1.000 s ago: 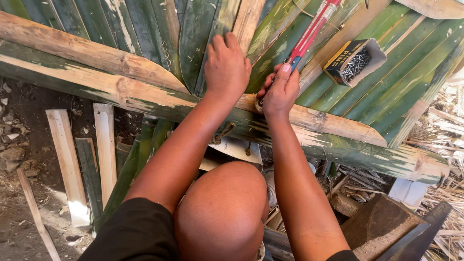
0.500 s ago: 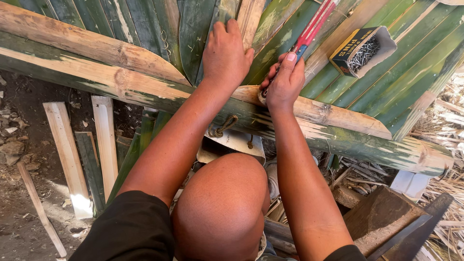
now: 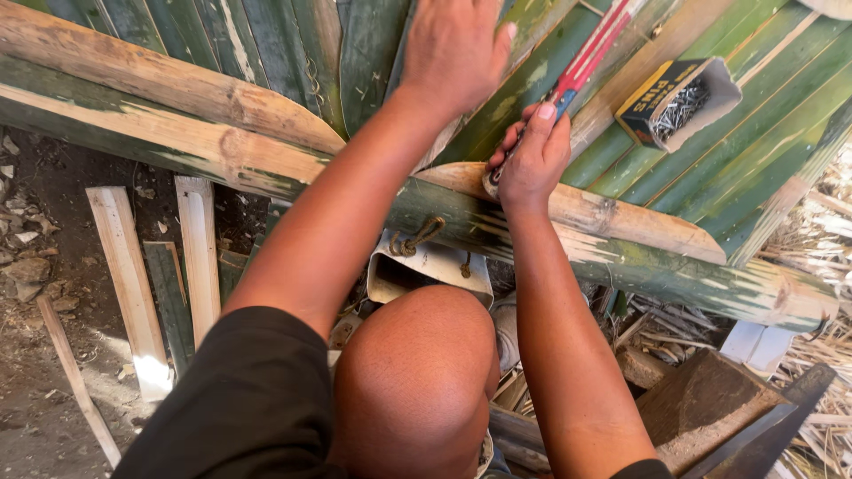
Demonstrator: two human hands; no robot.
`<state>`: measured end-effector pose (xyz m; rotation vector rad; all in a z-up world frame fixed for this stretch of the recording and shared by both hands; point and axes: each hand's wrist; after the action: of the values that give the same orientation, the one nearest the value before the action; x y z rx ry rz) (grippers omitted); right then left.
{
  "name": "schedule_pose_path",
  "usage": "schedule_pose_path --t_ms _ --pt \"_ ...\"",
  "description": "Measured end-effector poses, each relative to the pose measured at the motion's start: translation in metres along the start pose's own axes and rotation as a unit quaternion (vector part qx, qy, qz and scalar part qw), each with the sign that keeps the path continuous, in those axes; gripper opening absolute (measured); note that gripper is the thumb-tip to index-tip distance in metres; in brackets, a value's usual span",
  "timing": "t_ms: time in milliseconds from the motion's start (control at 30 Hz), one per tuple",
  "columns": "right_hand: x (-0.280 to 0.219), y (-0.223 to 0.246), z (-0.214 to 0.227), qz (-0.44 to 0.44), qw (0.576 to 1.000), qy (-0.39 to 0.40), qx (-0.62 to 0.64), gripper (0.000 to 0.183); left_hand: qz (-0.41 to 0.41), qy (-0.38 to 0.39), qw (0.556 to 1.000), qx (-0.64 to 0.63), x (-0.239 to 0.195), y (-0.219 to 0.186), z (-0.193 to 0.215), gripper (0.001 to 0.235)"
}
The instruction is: The person is assembling a bamboo structure by hammering nails into bamboo strips and sawing a wooden plank to size. They use a hammer to secure the strips and a hand saw to cut the wood, working on the ground.
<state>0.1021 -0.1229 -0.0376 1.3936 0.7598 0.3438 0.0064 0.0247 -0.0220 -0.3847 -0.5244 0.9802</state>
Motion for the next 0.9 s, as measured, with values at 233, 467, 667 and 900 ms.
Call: schedule_pose_path --t_ms 233,467,667,900 --pt "0.002 0.005 -0.001 -0.004 1.0 0.0 -0.006 0.037 -0.039 -0.058 0.997 0.018 -0.002 0.011 -0.023 0.068" --pt "0.004 0.005 -0.003 0.0 1.0 0.004 -0.024 0.038 -0.04 -0.091 0.995 0.001 0.001 0.015 -0.028 0.069" --pt "-0.003 0.009 -0.006 0.004 0.998 -0.009 -0.057 0.035 -0.035 -0.089 0.995 0.013 -0.002 0.012 -0.027 0.07" --pt "-0.007 0.021 -0.027 0.162 0.976 0.028 -0.141 0.029 -0.029 -0.089 0.995 0.02 0.003 0.012 -0.026 0.071"
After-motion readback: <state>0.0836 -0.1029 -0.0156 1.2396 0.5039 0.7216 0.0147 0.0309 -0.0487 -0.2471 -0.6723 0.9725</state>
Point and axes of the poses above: each hand's wrist, its own x-axis towards the middle knuckle, its own z-axis out of the back of the hand, y = z × x, and after that the axes turned 10 degrees about -y, right-handed
